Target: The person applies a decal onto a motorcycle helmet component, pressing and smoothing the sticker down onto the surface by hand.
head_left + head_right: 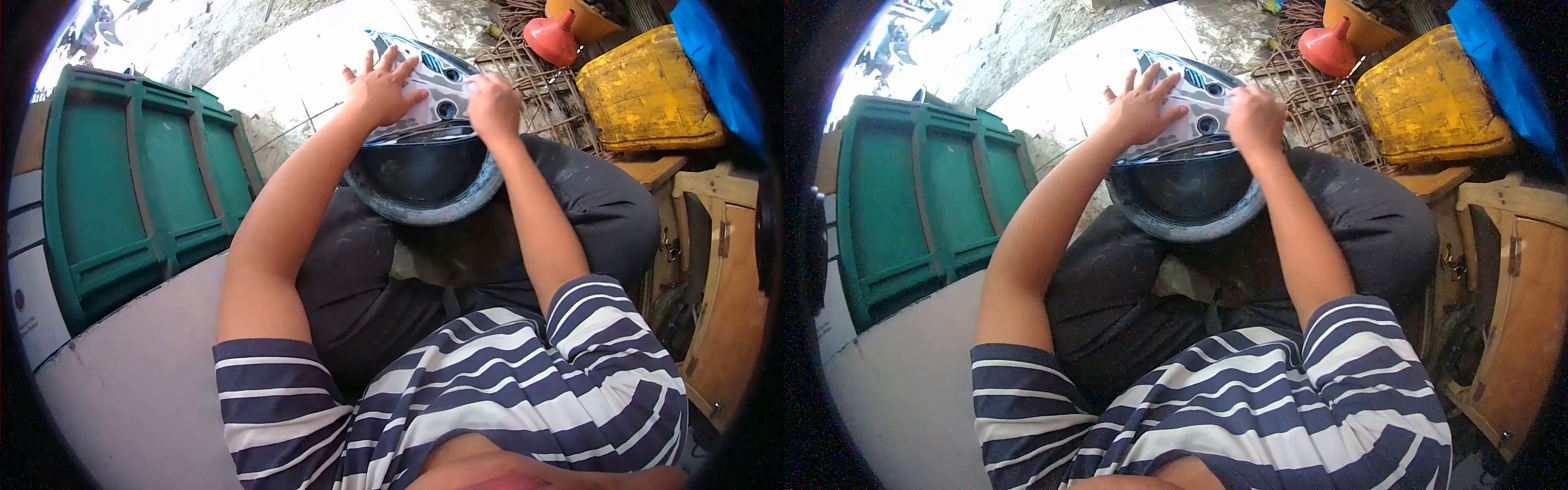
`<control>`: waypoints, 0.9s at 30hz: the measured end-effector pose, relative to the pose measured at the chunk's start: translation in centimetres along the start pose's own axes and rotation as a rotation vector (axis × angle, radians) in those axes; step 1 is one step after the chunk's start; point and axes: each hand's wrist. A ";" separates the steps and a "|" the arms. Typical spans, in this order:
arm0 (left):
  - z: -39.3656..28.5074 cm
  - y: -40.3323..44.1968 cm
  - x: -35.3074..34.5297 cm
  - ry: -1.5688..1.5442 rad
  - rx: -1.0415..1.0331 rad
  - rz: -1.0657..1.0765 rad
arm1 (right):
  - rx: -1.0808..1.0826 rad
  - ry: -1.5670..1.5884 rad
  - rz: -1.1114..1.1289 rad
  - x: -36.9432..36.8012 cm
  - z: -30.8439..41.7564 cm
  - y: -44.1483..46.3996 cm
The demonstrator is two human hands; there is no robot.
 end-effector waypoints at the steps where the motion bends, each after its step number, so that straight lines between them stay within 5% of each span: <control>1: 0.0 0.0 0.0 0.000 -0.003 -0.008 | -0.091 -0.011 0.019 0.0 -0.1 0.1; 22: 0.0 0.1 -0.2 0.016 -0.009 -0.003 | 0.118 -0.017 0.048 -0.9 2.2 -0.4; 27: 0.1 0.1 -0.2 0.022 -0.007 -0.015 | -0.016 0.027 0.047 0.1 0.6 -0.5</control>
Point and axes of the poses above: each hand's wrist, its own y-axis towards the middle knuckle, its own x-axis out of the back of the hand, z = x × y, and after that the axes turned 1 degree about z, right-handed
